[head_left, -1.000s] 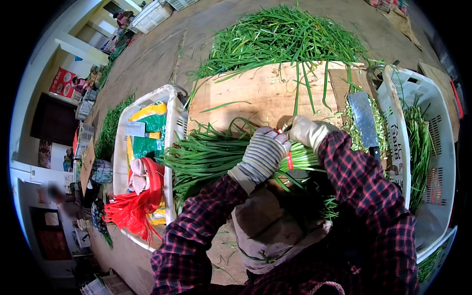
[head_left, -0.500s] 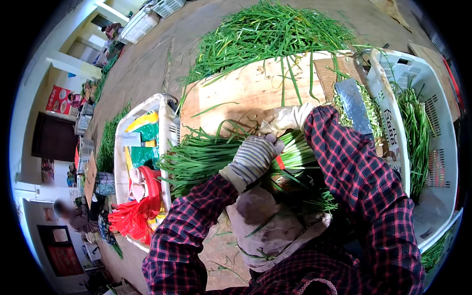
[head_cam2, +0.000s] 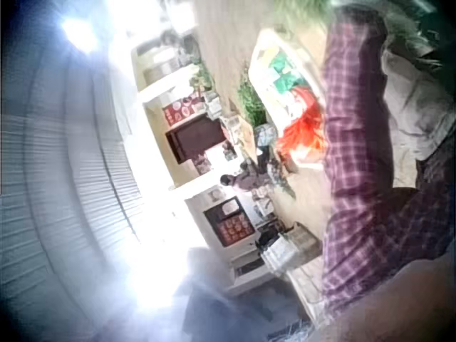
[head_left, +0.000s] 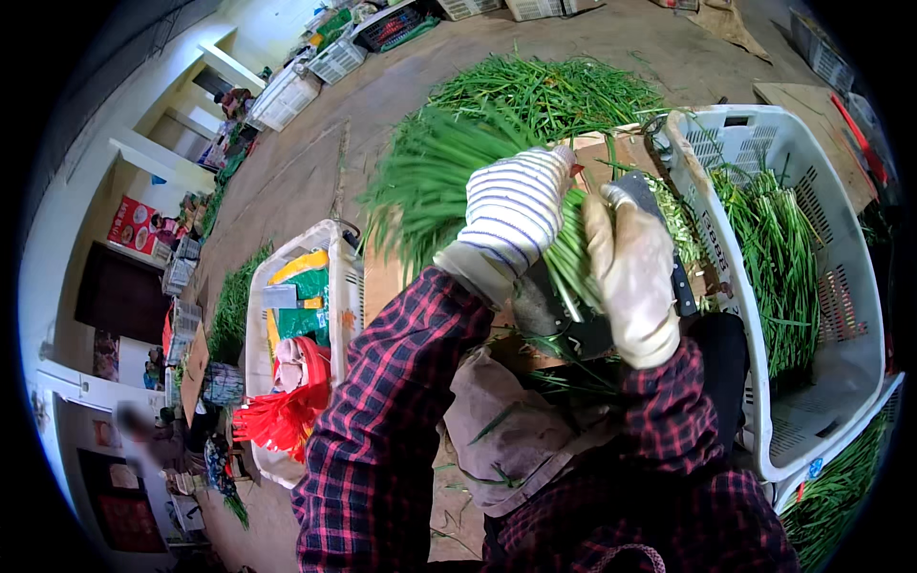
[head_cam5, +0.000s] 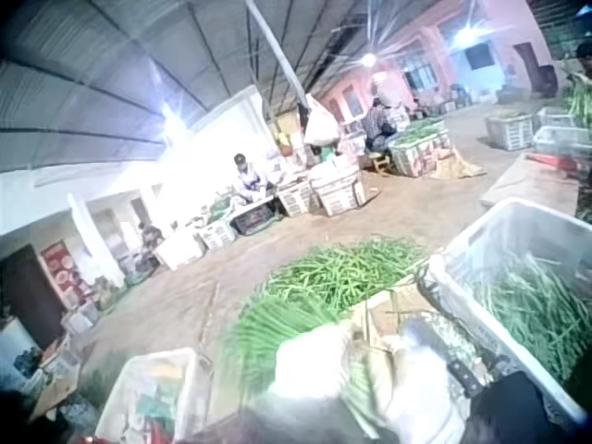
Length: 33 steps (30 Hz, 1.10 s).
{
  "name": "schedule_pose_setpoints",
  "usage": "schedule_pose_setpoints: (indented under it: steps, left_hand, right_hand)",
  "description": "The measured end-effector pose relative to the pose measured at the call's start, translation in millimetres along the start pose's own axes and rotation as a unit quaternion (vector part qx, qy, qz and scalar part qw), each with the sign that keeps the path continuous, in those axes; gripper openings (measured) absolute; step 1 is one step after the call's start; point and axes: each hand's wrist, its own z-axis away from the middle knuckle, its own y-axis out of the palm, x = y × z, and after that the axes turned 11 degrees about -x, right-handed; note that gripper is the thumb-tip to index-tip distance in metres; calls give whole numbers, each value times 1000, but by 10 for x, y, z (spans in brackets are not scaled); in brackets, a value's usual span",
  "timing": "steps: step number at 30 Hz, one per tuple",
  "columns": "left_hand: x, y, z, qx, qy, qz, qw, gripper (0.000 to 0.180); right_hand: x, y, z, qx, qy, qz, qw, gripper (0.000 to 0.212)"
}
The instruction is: The person bundles chives, secures them with a red tie, and trims the ends using a cleaver on a wooden board before placing the bundle into a white plastic crate.
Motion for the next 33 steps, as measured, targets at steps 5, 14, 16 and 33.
schedule_pose_setpoints:
  steps: [5,14,16,33]
  left_hand:
    - [528,-298,-62,-12,-119,-13,993,22]
    - [790,-689,37,-198,-103,-39,974,16]
    - [645,-456,209,-192,-128,-24,973,16]
    - [484,586,567,172,-21,28,985,22]
  right_hand:
    - [405,-772,686,368,77,-204,904,41]
    - [-483,-1392,580,458,149,-8,877,23]
    - [-846,-1181,525,281,96,43,954,28]
    - [-1574,-344,271,415,224,301,829,38]
